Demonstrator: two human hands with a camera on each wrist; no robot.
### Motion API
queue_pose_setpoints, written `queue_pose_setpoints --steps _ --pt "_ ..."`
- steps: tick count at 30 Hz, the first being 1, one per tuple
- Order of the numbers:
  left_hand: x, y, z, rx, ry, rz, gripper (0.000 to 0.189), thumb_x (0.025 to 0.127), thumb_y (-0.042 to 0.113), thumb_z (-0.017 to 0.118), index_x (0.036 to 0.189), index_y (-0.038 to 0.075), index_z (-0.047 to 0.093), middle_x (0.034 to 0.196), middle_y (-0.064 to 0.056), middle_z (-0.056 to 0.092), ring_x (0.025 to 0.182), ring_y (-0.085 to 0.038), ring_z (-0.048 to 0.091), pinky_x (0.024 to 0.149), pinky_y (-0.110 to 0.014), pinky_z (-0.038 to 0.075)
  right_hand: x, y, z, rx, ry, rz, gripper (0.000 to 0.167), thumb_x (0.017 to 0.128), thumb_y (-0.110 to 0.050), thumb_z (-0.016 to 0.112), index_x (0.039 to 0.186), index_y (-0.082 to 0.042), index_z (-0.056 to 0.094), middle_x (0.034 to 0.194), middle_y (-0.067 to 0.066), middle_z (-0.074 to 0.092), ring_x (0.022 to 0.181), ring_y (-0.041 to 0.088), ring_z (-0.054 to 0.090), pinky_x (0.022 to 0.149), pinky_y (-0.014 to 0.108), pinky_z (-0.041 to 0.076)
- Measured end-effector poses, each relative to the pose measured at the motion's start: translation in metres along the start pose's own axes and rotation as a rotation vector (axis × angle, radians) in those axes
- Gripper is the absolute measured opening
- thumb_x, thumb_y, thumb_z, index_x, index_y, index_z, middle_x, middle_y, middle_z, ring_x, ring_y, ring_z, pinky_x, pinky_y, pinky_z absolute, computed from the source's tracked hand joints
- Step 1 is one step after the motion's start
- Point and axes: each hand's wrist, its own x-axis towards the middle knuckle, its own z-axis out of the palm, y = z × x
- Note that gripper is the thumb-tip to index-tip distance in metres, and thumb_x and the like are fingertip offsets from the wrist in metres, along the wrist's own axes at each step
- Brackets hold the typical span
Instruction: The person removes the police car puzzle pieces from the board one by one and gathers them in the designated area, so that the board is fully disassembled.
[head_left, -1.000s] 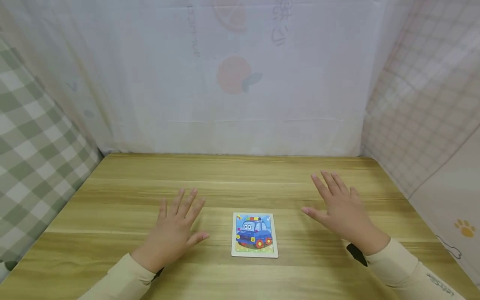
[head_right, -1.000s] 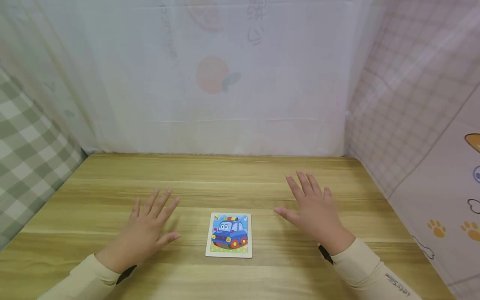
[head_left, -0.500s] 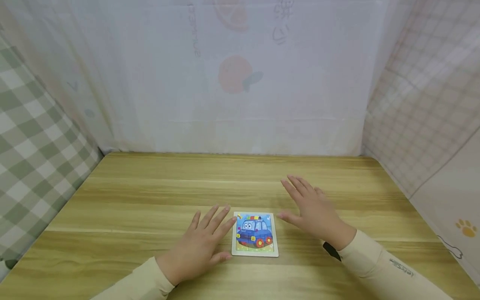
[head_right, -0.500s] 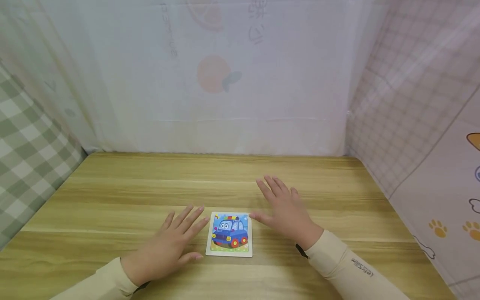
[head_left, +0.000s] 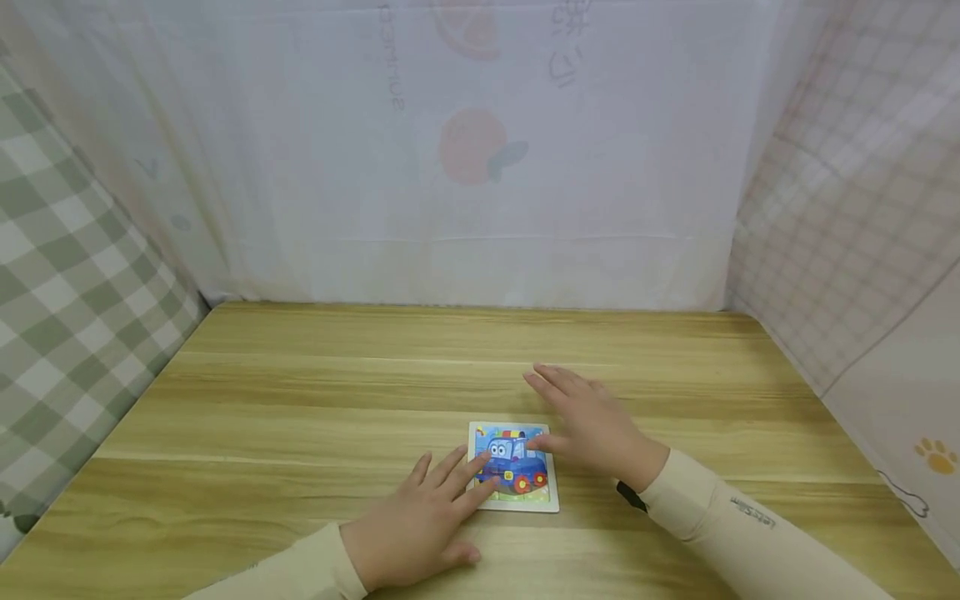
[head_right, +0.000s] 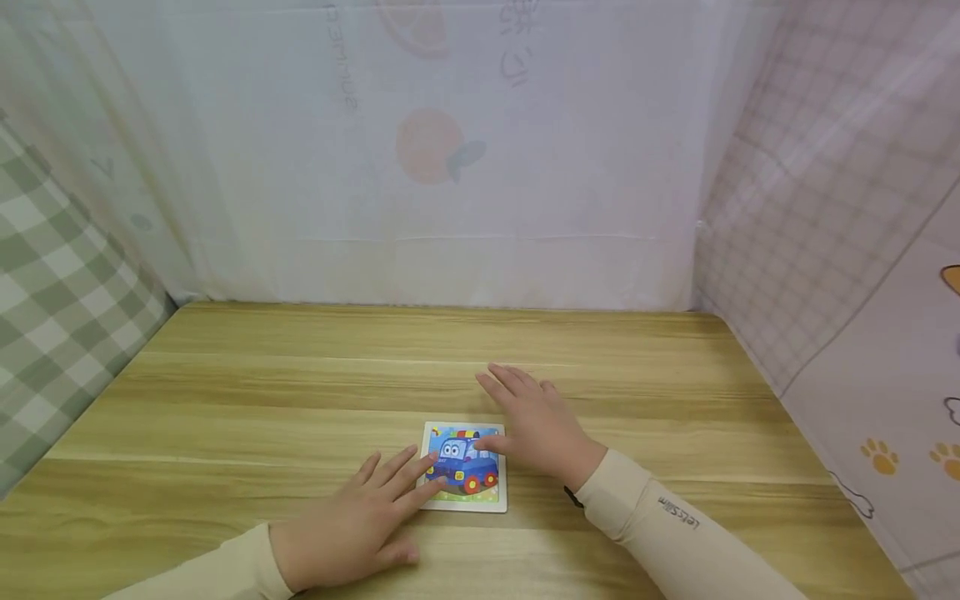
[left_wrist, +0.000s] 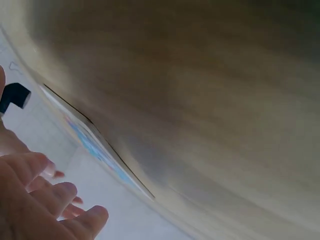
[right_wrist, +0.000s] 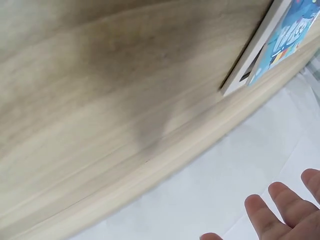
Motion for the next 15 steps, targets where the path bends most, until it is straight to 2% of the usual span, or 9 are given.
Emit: queue_pose_setpoints --steps 9,15 --pt "0.005 0.007 0.006 0.038 -0.026 0.090 0.071 0.093 0.059 0.048 0.149 0.018 0.038 0.157 -0.008 0.028 0.143 -0.031 0.027 0.102 -0.057 0.039 0.013 -0.012 0.007 0.045 -0.076 -0.020 0.085 0.072 -0.046 0.081 0.142 -0.011 0.049 0.143 0.010 0.049 0.129 0.032 0.048 0.099 0.053 0.043" --pt "0.009 0.009 0.008 0.076 -0.048 0.118 0.069 0.092 0.060 0.048 0.147 0.018 0.041 0.156 -0.008 0.030 0.142 -0.030 0.030 0.104 -0.050 0.040 0.021 -0.021 0.012 0.132 -0.153 -0.031 0.069 0.076 -0.035 0.081 0.135 -0.009 0.056 0.134 0.010 0.056 0.124 0.030 0.052 0.098 0.046 0.046"
